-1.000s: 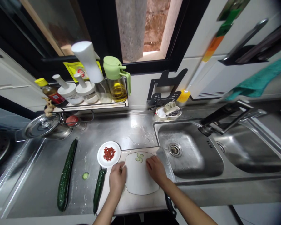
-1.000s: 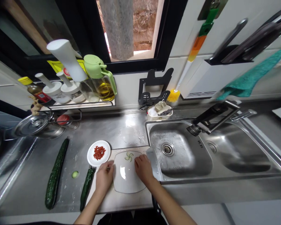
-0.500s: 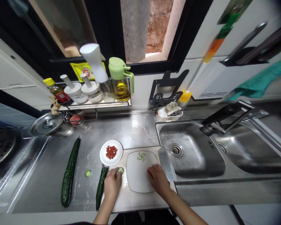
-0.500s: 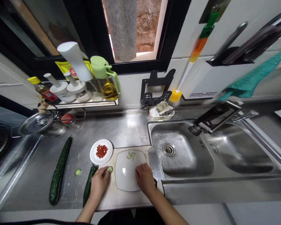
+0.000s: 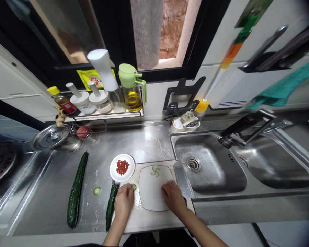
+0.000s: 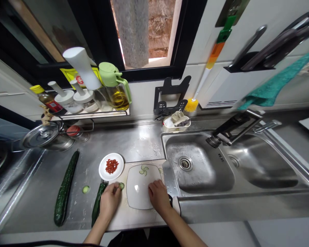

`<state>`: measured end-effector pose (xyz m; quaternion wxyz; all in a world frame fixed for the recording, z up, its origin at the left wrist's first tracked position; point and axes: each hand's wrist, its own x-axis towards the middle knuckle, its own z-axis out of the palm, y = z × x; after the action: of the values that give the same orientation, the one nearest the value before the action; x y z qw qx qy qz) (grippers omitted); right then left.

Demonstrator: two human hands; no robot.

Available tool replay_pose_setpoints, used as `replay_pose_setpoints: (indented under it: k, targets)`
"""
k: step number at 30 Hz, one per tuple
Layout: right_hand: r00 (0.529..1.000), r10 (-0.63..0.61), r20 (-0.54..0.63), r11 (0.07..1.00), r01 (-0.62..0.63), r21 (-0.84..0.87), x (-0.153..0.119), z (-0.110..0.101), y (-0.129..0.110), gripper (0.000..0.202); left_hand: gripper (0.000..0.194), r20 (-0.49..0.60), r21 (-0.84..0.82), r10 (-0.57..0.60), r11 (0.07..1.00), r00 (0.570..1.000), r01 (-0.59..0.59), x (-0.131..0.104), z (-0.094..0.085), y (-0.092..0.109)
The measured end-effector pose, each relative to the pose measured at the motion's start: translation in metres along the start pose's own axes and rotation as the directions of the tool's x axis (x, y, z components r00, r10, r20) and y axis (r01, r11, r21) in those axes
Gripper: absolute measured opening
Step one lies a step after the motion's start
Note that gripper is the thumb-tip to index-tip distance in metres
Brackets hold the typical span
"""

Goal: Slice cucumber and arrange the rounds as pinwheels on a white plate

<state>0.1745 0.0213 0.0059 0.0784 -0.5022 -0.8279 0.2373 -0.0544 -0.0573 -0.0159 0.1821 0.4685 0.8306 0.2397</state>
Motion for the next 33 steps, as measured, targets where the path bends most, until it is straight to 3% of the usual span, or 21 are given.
replay_pose_setpoints:
  k: [6,11,18,23,26,29,31,33]
  targets:
    - [0.999,-0.028,-0.020,0.999,0.029,0.043,0.001,0.003,0.000,0.020,0.017,0.051,-0.112,-0.096,0.989,0.994,0.101,0.004,-0.002,-0.003]
    - [1.000,-0.014,-0.010,0.981,0.015,0.192,0.005,0.005,-0.005,0.019,0.021,0.200,-0.343,-0.173,0.910,0.964,0.234,0.007,-0.007,0.002]
    - [0.997,0.038,0.070,0.830,-0.070,0.553,0.019,0.008,-0.020,0.021,0.026,0.422,-0.630,-0.048,0.703,0.906,0.330,0.011,-0.004,0.043]
    - [0.980,0.104,0.167,0.759,-0.187,0.624,0.026,-0.004,-0.023,0.012,0.028,0.558,-0.669,-0.003,0.590,0.830,0.452,0.013,0.005,0.061]
    - [0.981,0.118,0.155,0.756,-0.190,0.626,0.025,-0.011,-0.018,0.011,0.034,0.681,-0.638,-0.077,0.427,0.729,0.641,0.012,0.012,0.066]
    - [0.980,0.123,0.158,0.770,-0.195,0.608,0.021,-0.020,-0.014,0.011,0.041,0.820,-0.507,-0.161,0.240,0.549,0.828,0.009,0.020,0.070]
    - [0.979,0.121,0.162,0.784,-0.194,0.589,0.018,-0.027,-0.014,0.011,0.043,0.895,-0.390,-0.159,0.174,0.416,0.904,0.008,0.024,0.075]
    - [0.980,0.104,0.167,0.790,-0.183,0.585,0.016,-0.033,-0.013,0.011,0.038,0.942,-0.302,-0.113,0.127,0.316,0.945,0.009,0.026,0.080]
